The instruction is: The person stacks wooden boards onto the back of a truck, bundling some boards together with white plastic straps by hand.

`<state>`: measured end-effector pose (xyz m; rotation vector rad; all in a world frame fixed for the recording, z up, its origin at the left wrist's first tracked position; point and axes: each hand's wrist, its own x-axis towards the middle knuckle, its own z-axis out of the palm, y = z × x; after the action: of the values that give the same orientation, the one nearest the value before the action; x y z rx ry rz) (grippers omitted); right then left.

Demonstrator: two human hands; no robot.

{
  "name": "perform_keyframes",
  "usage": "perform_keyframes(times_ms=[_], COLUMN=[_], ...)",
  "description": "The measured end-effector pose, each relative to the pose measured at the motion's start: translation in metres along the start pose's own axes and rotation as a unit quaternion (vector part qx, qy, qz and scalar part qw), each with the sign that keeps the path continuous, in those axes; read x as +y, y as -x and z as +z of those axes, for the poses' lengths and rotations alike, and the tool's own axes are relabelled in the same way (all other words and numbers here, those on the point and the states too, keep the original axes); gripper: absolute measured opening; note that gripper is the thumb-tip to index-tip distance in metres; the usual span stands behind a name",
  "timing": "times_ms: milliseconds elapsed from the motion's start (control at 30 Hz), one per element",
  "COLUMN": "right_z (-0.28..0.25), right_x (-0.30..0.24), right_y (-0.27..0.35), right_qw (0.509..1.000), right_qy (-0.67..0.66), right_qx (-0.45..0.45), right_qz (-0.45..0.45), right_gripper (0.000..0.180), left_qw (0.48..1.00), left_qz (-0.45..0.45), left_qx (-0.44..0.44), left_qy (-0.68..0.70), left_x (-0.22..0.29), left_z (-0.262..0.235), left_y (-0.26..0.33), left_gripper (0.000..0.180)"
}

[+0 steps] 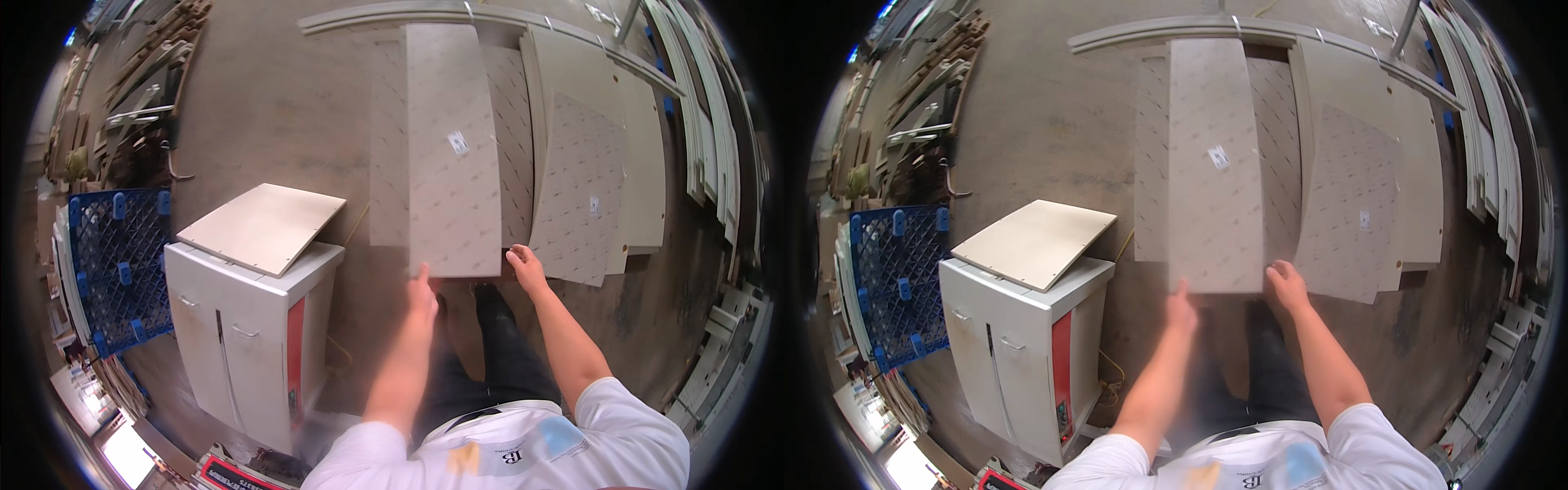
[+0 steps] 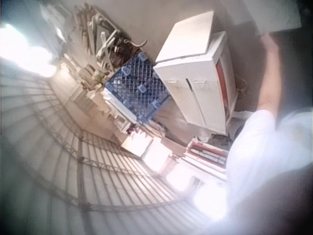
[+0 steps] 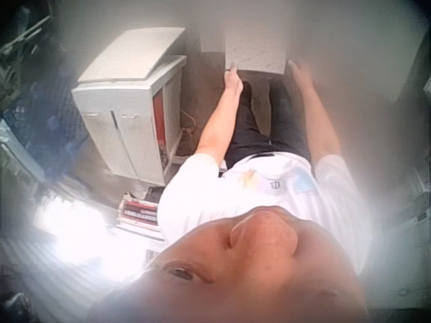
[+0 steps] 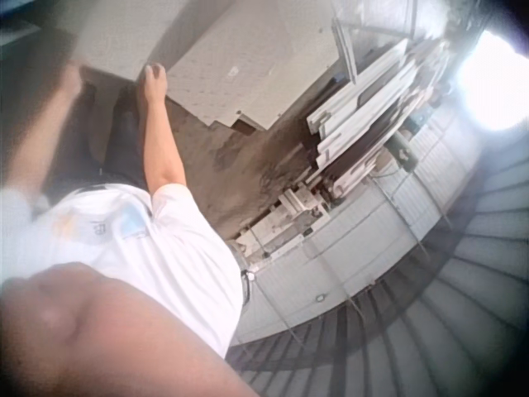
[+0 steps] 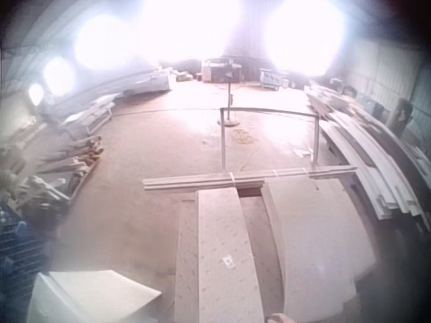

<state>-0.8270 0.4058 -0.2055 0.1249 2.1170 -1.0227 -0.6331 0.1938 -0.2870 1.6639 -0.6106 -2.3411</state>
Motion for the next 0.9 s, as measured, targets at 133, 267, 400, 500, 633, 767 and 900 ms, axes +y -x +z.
perform_keyframes(times_ms=[133,267,400,500,633,767,900], right_z=[0.003,0.027,0.071,0.086,0.118,0.181,0.286], right_x=[-0.043,-0.087,-0.133,-0.155,-0.185,-0.226,-0.254], right_y=[-0.015,-0.020,0.032,0.072,0.130,0.179,0.221], right_qw=[0.981,0.949,0.972,0.969,0.988,0.985,0.930], right_qy=[-0.133,-0.232,-0.169,-0.194,-0.104,0.074,0.187], right_qx=[-0.064,-0.078,0.005,-0.001,-0.059,-0.148,-0.213], right_qz=[0.129,0.199,0.161,0.151,0.094,-0.055,-0.236], right_gripper=[0.060,0.068,0.070,0.065,0.065,0.064,0.058], left_qw=[0.997,0.985,0.991,0.978,0.940,0.867,0.889], left_qz=[-0.040,-0.033,0.059,0.138,0.136,0.192,0.292], left_qx=[0.010,0.083,0.068,0.064,0.039,0.018,0.112], left_qy=[0.064,0.145,0.100,0.146,0.311,0.460,0.335], left_x=[0.010,0.043,0.046,0.054,0.014,-0.037,-0.057], left_z=[-0.018,-0.020,-0.046,-0.048,-0.090,-0.113,-0.134], left_y=[0.112,0.229,0.268,0.302,0.351,0.366,0.362], left_gripper=[0.035,0.041,0.046,0.047,0.051,0.062,0.057])
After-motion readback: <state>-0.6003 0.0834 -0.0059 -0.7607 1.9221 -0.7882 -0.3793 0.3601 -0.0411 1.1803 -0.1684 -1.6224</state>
